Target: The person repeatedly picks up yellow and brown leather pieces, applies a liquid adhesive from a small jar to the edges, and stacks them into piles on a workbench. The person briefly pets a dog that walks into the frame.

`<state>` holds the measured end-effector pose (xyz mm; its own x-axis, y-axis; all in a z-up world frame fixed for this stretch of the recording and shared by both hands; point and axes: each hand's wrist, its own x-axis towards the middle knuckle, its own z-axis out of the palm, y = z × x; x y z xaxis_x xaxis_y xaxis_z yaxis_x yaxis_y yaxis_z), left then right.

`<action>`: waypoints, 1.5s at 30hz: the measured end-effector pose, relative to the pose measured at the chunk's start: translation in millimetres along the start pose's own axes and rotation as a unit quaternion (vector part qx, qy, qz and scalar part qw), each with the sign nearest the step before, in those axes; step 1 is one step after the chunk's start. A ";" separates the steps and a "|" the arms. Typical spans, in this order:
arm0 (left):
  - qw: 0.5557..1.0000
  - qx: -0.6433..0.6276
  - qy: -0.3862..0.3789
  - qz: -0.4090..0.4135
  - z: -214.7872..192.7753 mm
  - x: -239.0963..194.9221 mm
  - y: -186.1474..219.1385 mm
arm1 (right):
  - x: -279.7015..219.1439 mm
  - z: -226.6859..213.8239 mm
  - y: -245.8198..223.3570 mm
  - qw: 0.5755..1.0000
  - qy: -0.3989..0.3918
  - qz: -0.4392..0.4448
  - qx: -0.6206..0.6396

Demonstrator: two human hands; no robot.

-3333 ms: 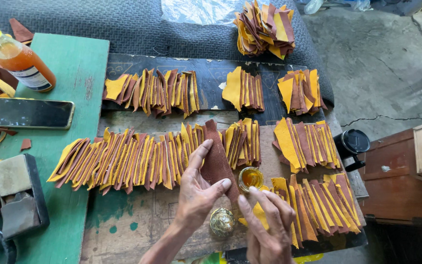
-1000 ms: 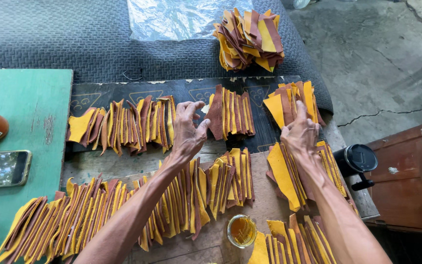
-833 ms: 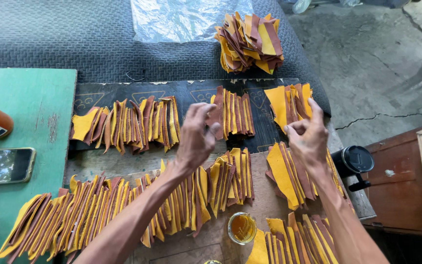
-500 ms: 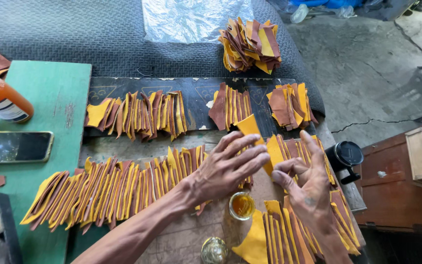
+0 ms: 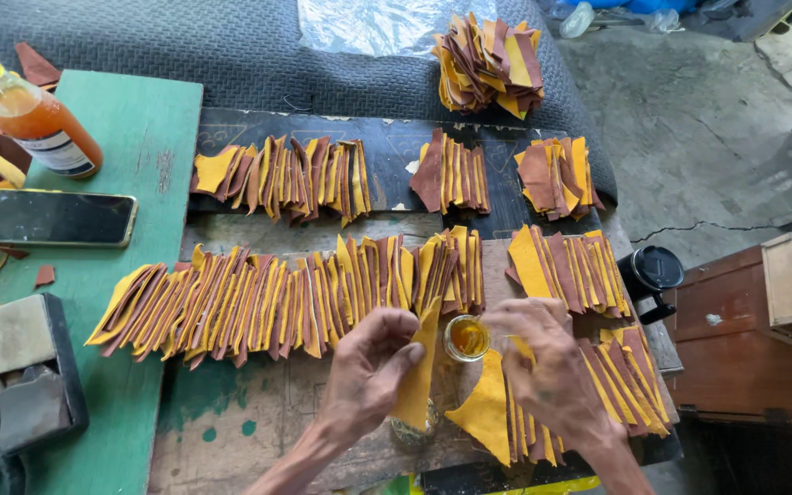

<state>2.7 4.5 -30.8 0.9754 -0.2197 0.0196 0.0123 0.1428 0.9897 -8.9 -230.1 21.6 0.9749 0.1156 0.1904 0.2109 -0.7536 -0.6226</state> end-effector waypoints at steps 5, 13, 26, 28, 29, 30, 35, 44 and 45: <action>0.992 -0.109 0.036 -0.050 -10.6 -20.2 -23.5 | 11.7 12.9 2.2 0.970 -0.140 -0.086 -0.179; 0.977 -0.162 0.050 -0.132 -11.8 -32.3 -28.4 | 27.8 25.5 5.8 0.944 -0.235 -0.024 -0.230; 0.967 -0.218 0.005 -0.131 -7.6 -38.0 -20.4 | 9.1 11.1 8.8 0.988 -0.082 -0.097 -0.090; 0.963 -0.235 -0.005 -0.129 -8.1 -39.9 -19.5 | 9.0 12.3 10.4 0.981 -0.115 -0.095 -0.127; 0.962 -0.242 -0.008 -0.124 -8.8 -41.7 -18.5 | 8.9 12.3 11.2 0.976 -0.131 -0.093 -0.145; 0.961 -0.249 -0.011 -0.117 -9.3 -42.4 -17.7 | 9.6 12.2 11.9 0.979 -0.121 -0.089 -0.140; 0.953 -0.268 -0.010 -0.139 -8.4 -44.7 -17.1 | 7.5 16.7 14.6 0.975 -0.125 -0.085 -0.160; 0.934 -0.327 -0.013 -0.146 -3.5 -41.8 -13.4 | 4.4 11.5 10.4 0.991 -0.030 -0.110 -0.076; 0.926 -0.347 -0.015 -0.147 -1.8 -41.4 -12.5 | -1.1 14.0 5.1 0.997 0.006 -0.083 0.004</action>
<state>-37.5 13.6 -44.2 0.9009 -0.3731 -0.2219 0.4252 0.6556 0.6240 -7.9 -225.1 7.6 0.9258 0.2301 0.3001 0.3694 -0.7195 -0.5881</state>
